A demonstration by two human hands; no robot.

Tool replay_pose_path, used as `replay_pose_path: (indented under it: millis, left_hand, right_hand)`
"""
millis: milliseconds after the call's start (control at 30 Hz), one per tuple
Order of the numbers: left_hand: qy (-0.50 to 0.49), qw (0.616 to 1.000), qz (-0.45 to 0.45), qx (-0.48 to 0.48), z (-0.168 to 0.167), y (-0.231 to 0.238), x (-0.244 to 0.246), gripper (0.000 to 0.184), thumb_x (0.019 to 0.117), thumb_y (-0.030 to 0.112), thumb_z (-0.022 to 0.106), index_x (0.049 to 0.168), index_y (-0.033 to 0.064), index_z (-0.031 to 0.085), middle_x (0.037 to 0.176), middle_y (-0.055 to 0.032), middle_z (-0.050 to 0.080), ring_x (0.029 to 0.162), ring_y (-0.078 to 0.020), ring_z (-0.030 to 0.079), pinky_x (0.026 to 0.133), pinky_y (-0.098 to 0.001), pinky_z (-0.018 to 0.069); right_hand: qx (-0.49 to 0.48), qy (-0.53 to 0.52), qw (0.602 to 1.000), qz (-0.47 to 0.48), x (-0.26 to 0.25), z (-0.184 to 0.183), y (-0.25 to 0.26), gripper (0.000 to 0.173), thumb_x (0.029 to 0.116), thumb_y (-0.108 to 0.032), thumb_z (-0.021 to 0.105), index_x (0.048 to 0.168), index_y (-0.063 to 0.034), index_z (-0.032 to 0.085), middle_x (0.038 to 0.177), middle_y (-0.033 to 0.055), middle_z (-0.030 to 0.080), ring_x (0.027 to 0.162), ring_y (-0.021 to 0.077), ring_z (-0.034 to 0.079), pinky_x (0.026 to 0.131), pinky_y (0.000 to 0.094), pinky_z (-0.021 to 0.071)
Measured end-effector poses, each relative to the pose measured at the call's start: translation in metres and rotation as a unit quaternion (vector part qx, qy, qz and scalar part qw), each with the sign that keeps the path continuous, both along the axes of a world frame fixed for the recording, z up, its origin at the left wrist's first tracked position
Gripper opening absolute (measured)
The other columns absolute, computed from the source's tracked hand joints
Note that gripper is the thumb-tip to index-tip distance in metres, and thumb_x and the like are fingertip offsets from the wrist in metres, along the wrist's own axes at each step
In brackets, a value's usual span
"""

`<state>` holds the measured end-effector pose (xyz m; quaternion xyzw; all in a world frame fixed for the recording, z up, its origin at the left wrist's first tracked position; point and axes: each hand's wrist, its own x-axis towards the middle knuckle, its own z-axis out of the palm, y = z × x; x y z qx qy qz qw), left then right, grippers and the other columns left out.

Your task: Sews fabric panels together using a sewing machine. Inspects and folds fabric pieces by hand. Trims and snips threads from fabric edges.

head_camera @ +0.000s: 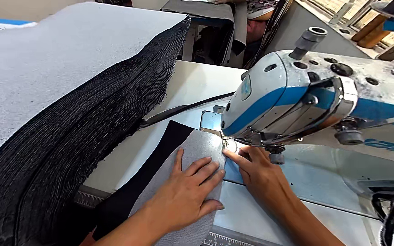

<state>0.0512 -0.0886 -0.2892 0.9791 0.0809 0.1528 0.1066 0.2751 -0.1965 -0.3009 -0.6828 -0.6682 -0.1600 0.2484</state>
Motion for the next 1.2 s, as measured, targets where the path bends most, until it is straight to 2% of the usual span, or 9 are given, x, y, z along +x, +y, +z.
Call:
replay_pose_path:
  millis: [167, 300, 500, 667, 800, 933, 1067, 1200]
  left_hand:
    - [-0.021, 0.999, 0.016, 0.02, -0.006, -0.0044, -0.0012, 0.06, 0.1051, 0.06, 0.031, 0.148, 0.0236, 0.054, 0.15, 0.0028, 0.055, 0.144, -0.0223, 0.047, 0.112, -0.0747, 0.0228]
    - [-0.019, 0.999, 0.016, 0.029, -0.007, -0.0041, -0.0027, 0.061, 0.1053, 0.061, 0.03, 0.148, 0.0241, 0.052, 0.152, 0.0045, 0.054, 0.144, -0.0217, 0.046, 0.112, -0.0731, 0.0228]
    - [-0.016, 1.0, 0.005, 0.024, -0.0063, -0.0001, -0.0028, 0.061, 0.105, 0.061, 0.03, 0.149, 0.0247, 0.052, 0.152, 0.006, 0.053, 0.146, -0.0206, 0.044, 0.114, -0.0726, 0.0211]
    - [-0.009, 1.0, 0.009, 0.025, -0.0056, -0.0007, -0.0034, 0.061, 0.1052, 0.061, 0.03, 0.149, 0.025, 0.052, 0.153, 0.0063, 0.052, 0.146, -0.02, 0.043, 0.114, -0.0723, 0.02]
    - [-0.005, 1.0, 0.007, 0.02, -0.0052, -0.0008, -0.0038, 0.061, 0.1052, 0.061, 0.031, 0.149, 0.0244, 0.051, 0.153, 0.0062, 0.052, 0.147, -0.0207, 0.042, 0.113, -0.0733, 0.019]
    - [-0.001, 1.0, 0.004, 0.012, -0.0037, -0.0005, -0.004, 0.061, 0.1054, 0.06, 0.031, 0.15, 0.024, 0.051, 0.153, 0.0063, 0.052, 0.147, -0.021, 0.042, 0.113, -0.0739, 0.0179]
    - [0.007, 1.0, 0.002, 0.01, -0.0018, -0.0005, -0.0044, 0.06, 0.1055, 0.06, 0.032, 0.15, 0.0239, 0.051, 0.153, 0.0066, 0.052, 0.147, -0.0213, 0.041, 0.114, -0.074, 0.0166]
    - [0.017, 1.0, 0.004, 0.006, 0.0018, -0.0039, -0.0041, 0.059, 0.1057, 0.058, 0.034, 0.15, 0.0227, 0.052, 0.154, 0.0059, 0.052, 0.148, -0.0229, 0.041, 0.114, -0.0743, 0.0158]
  right_hand:
    - [-0.017, 0.003, 1.0, -0.021, -0.0034, -0.0013, -0.0024, 0.044, 0.0928, -0.012, 0.046, 0.119, -0.0263, 0.079, 0.093, 0.0108, 0.067, 0.091, 0.0291, 0.066, 0.079, 0.0427, 0.0531]
    - [-0.011, 0.011, 1.0, -0.026, -0.0059, -0.0024, -0.0029, 0.044, 0.094, -0.013, 0.046, 0.118, -0.0291, 0.079, 0.091, 0.009, 0.067, 0.088, 0.0268, 0.065, 0.076, 0.0395, 0.0526]
    - [-0.015, 0.016, 0.999, -0.031, -0.0069, -0.0017, -0.0049, 0.042, 0.0933, -0.013, 0.047, 0.117, -0.0265, 0.08, 0.095, 0.0108, 0.069, 0.092, 0.0281, 0.066, 0.08, 0.0402, 0.0516]
    - [-0.017, 0.018, 0.999, -0.036, -0.0078, -0.0018, -0.0047, 0.041, 0.0935, -0.014, 0.047, 0.114, -0.0256, 0.08, 0.096, 0.013, 0.072, 0.09, 0.03, 0.068, 0.076, 0.0428, 0.0524]
    - [-0.023, 0.027, 0.999, -0.041, -0.0094, -0.0002, -0.0049, 0.04, 0.094, -0.016, 0.048, 0.114, -0.0266, 0.08, 0.096, 0.0113, 0.073, 0.09, 0.0291, 0.069, 0.075, 0.0433, 0.0536]
    - [-0.015, 0.029, 0.999, -0.038, -0.0102, 0.0014, -0.0034, 0.04, 0.0933, -0.016, 0.047, 0.113, -0.0261, 0.081, 0.09, 0.0101, 0.072, 0.084, 0.0269, 0.068, 0.07, 0.0403, 0.0517]
    - [-0.008, 0.031, 0.999, -0.034, -0.011, 0.0018, -0.0031, 0.039, 0.0923, -0.014, 0.048, 0.112, -0.0251, 0.081, 0.089, 0.0094, 0.071, 0.083, 0.0249, 0.068, 0.07, 0.0374, 0.0509]
    - [-0.015, 0.032, 0.999, -0.032, -0.0099, -0.0005, -0.0054, 0.043, 0.0937, -0.013, 0.046, 0.118, -0.0282, 0.079, 0.092, 0.0093, 0.071, 0.086, 0.0258, 0.066, 0.074, 0.0383, 0.0503]
